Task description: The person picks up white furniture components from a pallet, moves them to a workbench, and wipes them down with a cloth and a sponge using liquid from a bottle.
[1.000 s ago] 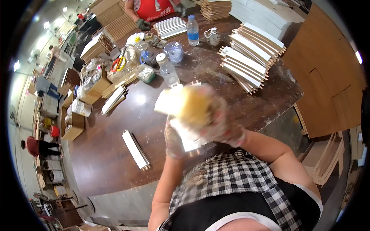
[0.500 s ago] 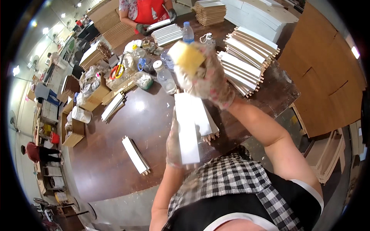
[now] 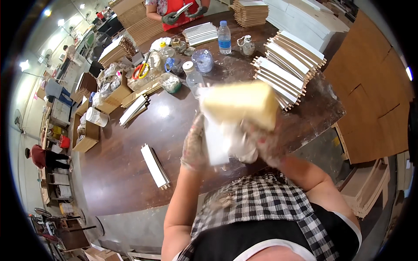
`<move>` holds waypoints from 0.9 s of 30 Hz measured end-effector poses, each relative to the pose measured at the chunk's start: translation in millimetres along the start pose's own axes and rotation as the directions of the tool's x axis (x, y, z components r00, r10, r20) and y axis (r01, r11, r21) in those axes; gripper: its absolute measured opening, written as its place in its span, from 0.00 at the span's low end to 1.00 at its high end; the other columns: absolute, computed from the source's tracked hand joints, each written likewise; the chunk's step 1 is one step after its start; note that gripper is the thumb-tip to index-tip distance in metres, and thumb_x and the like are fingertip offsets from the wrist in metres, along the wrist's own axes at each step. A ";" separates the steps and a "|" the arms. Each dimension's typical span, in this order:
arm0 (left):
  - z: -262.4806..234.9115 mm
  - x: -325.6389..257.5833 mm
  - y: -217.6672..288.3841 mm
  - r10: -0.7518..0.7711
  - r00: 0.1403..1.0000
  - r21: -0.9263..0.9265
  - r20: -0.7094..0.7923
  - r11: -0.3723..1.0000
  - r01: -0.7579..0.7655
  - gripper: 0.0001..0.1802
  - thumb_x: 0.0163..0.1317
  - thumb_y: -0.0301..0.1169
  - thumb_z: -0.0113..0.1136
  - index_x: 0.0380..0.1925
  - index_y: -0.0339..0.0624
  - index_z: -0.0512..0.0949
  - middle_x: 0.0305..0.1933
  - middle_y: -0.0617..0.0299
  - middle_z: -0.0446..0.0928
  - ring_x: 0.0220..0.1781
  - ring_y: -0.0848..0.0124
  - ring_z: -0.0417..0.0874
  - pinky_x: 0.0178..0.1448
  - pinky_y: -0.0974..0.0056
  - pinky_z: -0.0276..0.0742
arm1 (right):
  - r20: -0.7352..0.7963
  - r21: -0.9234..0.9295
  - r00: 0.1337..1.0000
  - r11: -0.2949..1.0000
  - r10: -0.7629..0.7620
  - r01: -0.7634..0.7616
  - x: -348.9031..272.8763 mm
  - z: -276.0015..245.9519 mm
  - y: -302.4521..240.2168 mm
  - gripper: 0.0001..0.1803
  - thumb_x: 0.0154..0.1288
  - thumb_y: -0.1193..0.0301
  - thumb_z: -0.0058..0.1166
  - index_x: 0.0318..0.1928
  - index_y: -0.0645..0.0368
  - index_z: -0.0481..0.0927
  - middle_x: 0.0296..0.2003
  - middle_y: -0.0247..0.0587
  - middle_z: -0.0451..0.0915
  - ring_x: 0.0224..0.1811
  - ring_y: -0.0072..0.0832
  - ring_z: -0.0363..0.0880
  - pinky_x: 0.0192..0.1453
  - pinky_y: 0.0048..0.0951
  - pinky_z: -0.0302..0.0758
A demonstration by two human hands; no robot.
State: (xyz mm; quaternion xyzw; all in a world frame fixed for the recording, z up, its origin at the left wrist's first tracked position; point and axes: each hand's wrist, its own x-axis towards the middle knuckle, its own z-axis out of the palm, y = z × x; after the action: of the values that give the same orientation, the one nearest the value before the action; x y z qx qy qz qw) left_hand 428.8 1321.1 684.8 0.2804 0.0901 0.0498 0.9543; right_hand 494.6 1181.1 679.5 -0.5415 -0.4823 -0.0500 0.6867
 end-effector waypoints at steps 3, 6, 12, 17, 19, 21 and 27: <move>-0.6 -14.8 -21.0 0.010 0.995 0.049 0.095 0.999 -0.014 0.22 0.67 0.40 0.49 0.57 0.41 0.67 0.54 0.58 0.73 0.51 0.65 0.76 0.53 0.64 0.76 | -0.163 0.061 0.976 0.988 0.147 -0.138 12.0 -11.5 18.0 0.36 0.53 0.71 0.65 0.61 0.60 0.62 0.53 0.45 0.72 0.56 0.30 0.73 0.55 0.34 0.80; 0.2 -31.9 -14.3 -0.140 0.981 -0.034 0.135 0.989 0.146 0.20 0.59 0.32 0.56 0.51 0.37 0.71 0.48 0.56 0.76 0.50 0.65 0.78 0.52 0.65 0.76 | -0.157 0.240 0.988 0.970 -0.002 0.041 35.9 8.6 -2.6 0.29 0.58 0.75 0.60 0.59 0.57 0.64 0.47 0.40 0.75 0.48 0.25 0.76 0.48 0.30 0.81; 4.1 -35.6 -27.2 0.151 0.979 0.661 0.136 0.722 -0.203 0.19 0.57 0.22 0.55 0.51 0.36 0.74 0.50 0.54 0.77 0.47 0.65 0.81 0.50 0.61 0.79 | -0.250 0.135 0.951 0.979 0.184 -0.155 37.1 -3.6 -2.6 0.15 0.66 0.71 0.53 0.51 0.61 0.71 0.40 0.36 0.78 0.42 0.22 0.79 0.43 0.22 0.80; 10.5 -48.3 -47.8 0.129 0.986 0.313 0.110 0.937 -0.157 0.30 0.60 0.22 0.53 0.65 0.42 0.63 0.54 0.56 0.75 0.44 0.70 0.80 0.45 0.67 0.77 | -0.104 0.794 0.878 0.571 0.468 -0.210 43.0 -6.9 35.5 0.16 0.72 0.65 0.38 0.55 0.58 0.67 0.42 0.38 0.77 0.42 0.27 0.78 0.41 0.29 0.80; -11.9 -48.6 -61.3 0.177 0.982 0.515 0.060 0.838 -0.183 0.30 0.62 0.24 0.52 0.65 0.42 0.61 0.54 0.54 0.74 0.45 0.70 0.79 0.45 0.66 0.76 | -0.043 0.846 0.867 0.479 0.497 -0.233 46.7 -4.9 45.2 0.16 0.73 0.63 0.35 0.54 0.57 0.67 0.41 0.37 0.76 0.42 0.26 0.77 0.42 0.28 0.79; -18.5 -44.3 -62.8 0.258 0.966 0.708 -0.013 0.685 -0.173 0.28 0.64 0.27 0.50 0.64 0.39 0.60 0.55 0.52 0.73 0.47 0.68 0.77 0.47 0.64 0.75 | -0.020 0.933 0.929 0.341 0.369 -0.115 52.1 -1.8 49.6 0.14 0.72 0.64 0.37 0.52 0.56 0.68 0.41 0.35 0.75 0.44 0.23 0.75 0.47 0.27 0.76; 4.9 -17.5 -49.8 0.548 0.816 0.398 -0.187 0.801 -0.447 0.25 0.69 0.43 0.45 0.55 0.31 0.65 0.55 0.45 0.71 0.51 0.57 0.76 0.51 0.57 0.74 | -0.172 -0.015 0.983 0.997 0.071 -0.074 42.8 18.1 54.5 0.23 0.62 0.67 0.52 0.56 0.58 0.67 0.48 0.42 0.75 0.53 0.28 0.73 0.56 0.31 0.73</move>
State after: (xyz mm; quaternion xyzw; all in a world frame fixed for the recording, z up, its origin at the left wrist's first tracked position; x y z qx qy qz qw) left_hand 414.9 1274.3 664.3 0.4418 0.1600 0.3259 0.8203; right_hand 538.4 1237.2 671.3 -0.5596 -0.4011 -0.0763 0.7212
